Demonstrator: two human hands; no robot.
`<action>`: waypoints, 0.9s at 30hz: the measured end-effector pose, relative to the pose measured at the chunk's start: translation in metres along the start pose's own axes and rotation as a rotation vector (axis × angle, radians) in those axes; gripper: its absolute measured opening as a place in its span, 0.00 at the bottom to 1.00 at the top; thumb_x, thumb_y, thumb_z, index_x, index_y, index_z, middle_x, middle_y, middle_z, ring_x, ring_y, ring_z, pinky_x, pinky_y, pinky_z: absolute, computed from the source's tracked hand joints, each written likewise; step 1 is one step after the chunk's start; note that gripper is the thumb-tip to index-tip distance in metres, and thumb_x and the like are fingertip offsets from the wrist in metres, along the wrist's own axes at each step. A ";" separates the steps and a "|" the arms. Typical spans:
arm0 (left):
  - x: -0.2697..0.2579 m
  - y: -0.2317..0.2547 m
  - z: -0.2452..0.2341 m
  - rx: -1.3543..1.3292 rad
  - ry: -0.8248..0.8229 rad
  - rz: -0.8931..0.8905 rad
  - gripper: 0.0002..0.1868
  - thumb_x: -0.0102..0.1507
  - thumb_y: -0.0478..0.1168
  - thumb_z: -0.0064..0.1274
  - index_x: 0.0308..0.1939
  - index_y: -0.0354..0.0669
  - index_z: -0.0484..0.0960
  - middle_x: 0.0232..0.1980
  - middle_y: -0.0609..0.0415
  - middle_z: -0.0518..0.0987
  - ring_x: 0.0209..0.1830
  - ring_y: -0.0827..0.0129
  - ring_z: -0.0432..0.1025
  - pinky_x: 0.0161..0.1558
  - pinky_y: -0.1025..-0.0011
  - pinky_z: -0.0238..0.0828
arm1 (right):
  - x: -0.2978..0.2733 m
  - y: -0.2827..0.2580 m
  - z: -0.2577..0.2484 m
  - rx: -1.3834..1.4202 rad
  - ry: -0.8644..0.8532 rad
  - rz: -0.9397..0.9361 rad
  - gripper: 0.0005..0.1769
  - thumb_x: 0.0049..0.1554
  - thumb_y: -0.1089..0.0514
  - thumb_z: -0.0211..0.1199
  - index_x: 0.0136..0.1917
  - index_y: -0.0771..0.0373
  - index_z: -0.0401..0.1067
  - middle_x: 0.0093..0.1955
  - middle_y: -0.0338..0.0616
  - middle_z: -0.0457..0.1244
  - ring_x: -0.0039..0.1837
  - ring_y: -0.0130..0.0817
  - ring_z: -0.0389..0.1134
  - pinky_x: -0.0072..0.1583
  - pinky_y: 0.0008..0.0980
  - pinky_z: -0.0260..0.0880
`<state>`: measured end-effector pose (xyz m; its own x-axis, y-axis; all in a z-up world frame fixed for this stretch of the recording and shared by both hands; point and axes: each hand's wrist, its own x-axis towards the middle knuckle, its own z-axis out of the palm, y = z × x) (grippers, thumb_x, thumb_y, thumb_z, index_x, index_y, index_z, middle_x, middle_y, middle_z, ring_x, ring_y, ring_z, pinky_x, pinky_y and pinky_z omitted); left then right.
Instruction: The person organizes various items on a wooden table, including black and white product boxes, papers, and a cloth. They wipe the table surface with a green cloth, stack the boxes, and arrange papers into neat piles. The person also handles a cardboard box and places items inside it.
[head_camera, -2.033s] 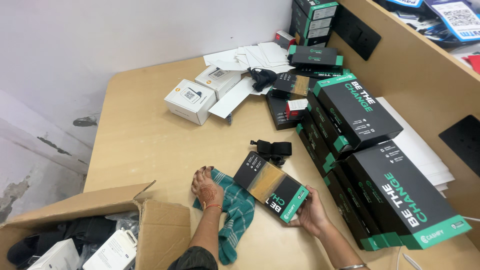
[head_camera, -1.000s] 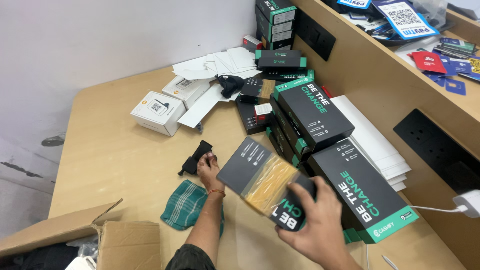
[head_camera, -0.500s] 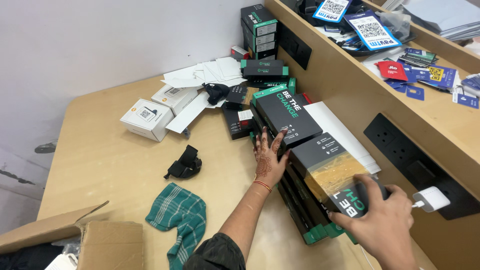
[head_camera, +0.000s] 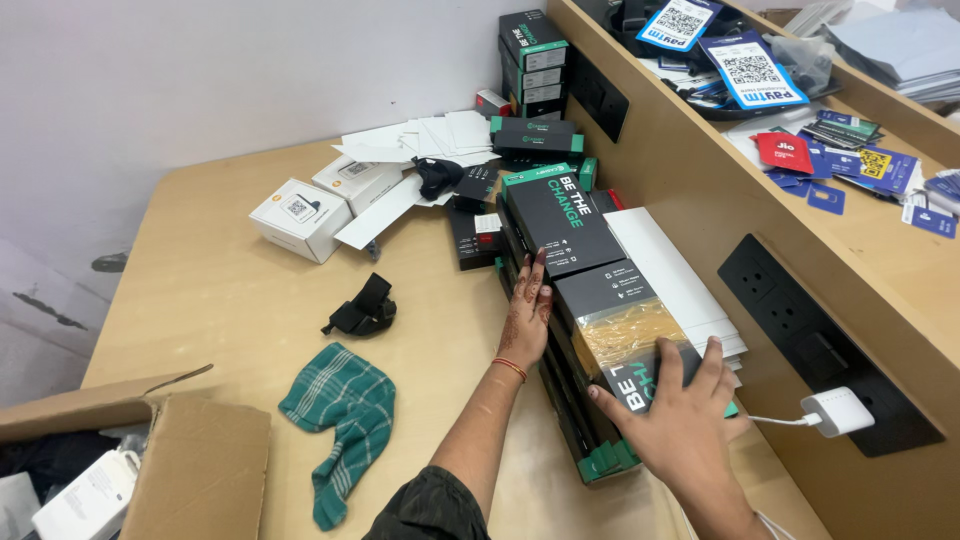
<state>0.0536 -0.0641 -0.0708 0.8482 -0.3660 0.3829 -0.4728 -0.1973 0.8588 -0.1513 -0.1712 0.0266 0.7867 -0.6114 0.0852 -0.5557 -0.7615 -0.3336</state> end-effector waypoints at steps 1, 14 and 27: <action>-0.005 0.001 0.001 -0.010 0.010 0.009 0.30 0.73 0.49 0.30 0.81 0.63 0.50 0.84 0.46 0.51 0.83 0.50 0.48 0.77 0.59 0.50 | 0.002 -0.001 0.000 -0.064 -0.013 -0.017 0.62 0.40 0.20 0.67 0.77 0.52 0.55 0.83 0.66 0.29 0.79 0.70 0.23 0.64 0.85 0.29; -0.135 -0.080 -0.108 0.463 0.143 -0.338 0.32 0.71 0.51 0.39 0.79 0.56 0.55 0.83 0.43 0.48 0.81 0.43 0.47 0.76 0.52 0.41 | -0.066 -0.107 0.069 0.064 0.018 -0.800 0.42 0.50 0.37 0.64 0.72 0.57 0.60 0.83 0.60 0.32 0.83 0.59 0.23 0.74 0.73 0.23; -0.175 -0.141 -0.212 0.720 0.049 -0.559 0.40 0.65 0.47 0.53 0.78 0.52 0.52 0.83 0.45 0.44 0.82 0.45 0.40 0.77 0.49 0.34 | -0.049 -0.229 0.208 -0.143 -0.557 -0.750 0.44 0.56 0.48 0.66 0.79 0.54 0.49 0.87 0.50 0.26 0.86 0.46 0.29 0.79 0.58 0.38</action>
<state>0.0230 0.2204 -0.1870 0.9999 -0.0106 0.0031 -0.0107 -0.8601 0.5101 -0.0067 0.0784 -0.0966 0.9468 0.2116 -0.2423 0.1491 -0.9561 -0.2523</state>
